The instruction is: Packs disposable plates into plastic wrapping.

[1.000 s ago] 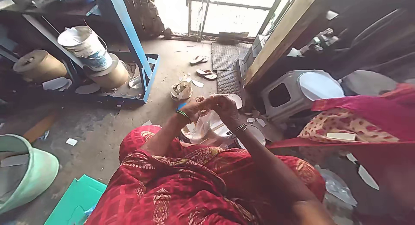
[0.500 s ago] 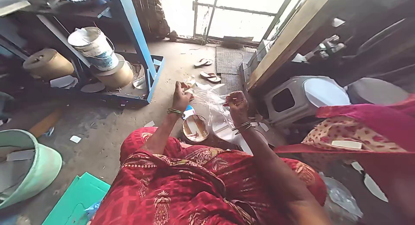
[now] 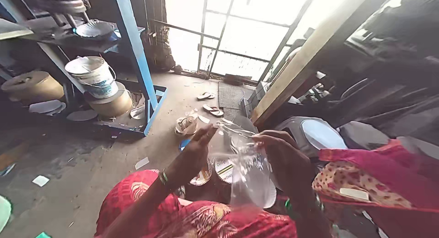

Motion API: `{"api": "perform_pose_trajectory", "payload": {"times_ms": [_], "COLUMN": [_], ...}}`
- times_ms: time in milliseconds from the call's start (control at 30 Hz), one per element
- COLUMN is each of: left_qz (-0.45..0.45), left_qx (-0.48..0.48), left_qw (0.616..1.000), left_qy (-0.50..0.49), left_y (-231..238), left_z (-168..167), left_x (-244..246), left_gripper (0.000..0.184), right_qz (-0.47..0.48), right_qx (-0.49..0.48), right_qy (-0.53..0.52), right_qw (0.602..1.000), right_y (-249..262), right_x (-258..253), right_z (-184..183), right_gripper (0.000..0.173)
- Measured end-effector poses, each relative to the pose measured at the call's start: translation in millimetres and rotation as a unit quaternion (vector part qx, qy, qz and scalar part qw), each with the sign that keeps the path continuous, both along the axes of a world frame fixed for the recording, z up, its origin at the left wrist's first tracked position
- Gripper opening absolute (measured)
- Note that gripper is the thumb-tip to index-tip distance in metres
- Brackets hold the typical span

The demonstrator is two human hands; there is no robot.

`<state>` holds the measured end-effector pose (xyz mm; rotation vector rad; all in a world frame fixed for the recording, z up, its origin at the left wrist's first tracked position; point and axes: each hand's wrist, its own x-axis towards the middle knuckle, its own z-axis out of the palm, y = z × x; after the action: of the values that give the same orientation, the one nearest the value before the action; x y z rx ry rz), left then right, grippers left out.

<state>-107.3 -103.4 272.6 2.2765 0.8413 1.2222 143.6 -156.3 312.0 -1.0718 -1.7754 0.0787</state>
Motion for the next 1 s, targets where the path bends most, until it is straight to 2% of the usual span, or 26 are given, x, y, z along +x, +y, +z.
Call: {"api": "perform_pose_trajectory", "payload": {"times_ms": [133, 233, 300, 400, 533, 633, 700, 800, 900, 1000], "left_qz": [-0.075, -0.106, -0.122, -0.104, -0.088, -0.1, -0.124, -0.151, -0.146, -0.136], "left_qx": [0.059, 0.058, 0.034, 0.031, -0.001, 0.008, 0.016, -0.056, -0.104, -0.107], "left_qw": [0.995, 0.993, 0.992, 0.993, 0.993, 0.98, 0.961, 0.951, 0.953, 0.954], "left_qy": [-0.006, 0.016, 0.016, 0.039, 0.079, 0.173, 0.248, 0.263, 0.245, 0.246], "left_y": [-38, -56, -54, -31, -8, 21, 40, 63, 71, 66], "left_z": [33, 49, 47, 24, -11, -31, -44, -61, -75, -72], "left_x": [11, 20, 25, 32, 38, 37, 34, 28, 22, 15], "left_gripper": [0.047, 0.045, 0.044, 0.055, 0.057, 0.057, 0.057, 0.076, 0.074, 0.067], "right_qz": [-0.032, -0.088, -0.132, -0.161, -0.112, -0.083, -0.03, 0.084, 0.169, 0.235], "right_qx": [0.021, 0.004, -0.014, -0.05, -0.151, -0.194, -0.257, -0.343, -0.401, -0.427], "right_qy": [-0.011, -0.031, -0.076, -0.165, -0.249, -0.256, -0.223, -0.128, -0.04, 0.012], "right_qw": [0.999, 0.996, 0.988, 0.972, 0.95, 0.943, 0.94, 0.927, 0.899, 0.873], "right_y": [-27, -43, -51, -54, -42, -15, 6, 34, 45, 48], "right_x": [1, 2, 3, 7, 23, 43, 52, 53, 51, 56], "right_z": [27, 36, 36, 31, 17, -23, -52, -88, -104, -105], "right_gripper": [0.03, 0.024, 0.03, 0.04, 0.056, 0.068, 0.085, 0.097, 0.105, 0.104]}}
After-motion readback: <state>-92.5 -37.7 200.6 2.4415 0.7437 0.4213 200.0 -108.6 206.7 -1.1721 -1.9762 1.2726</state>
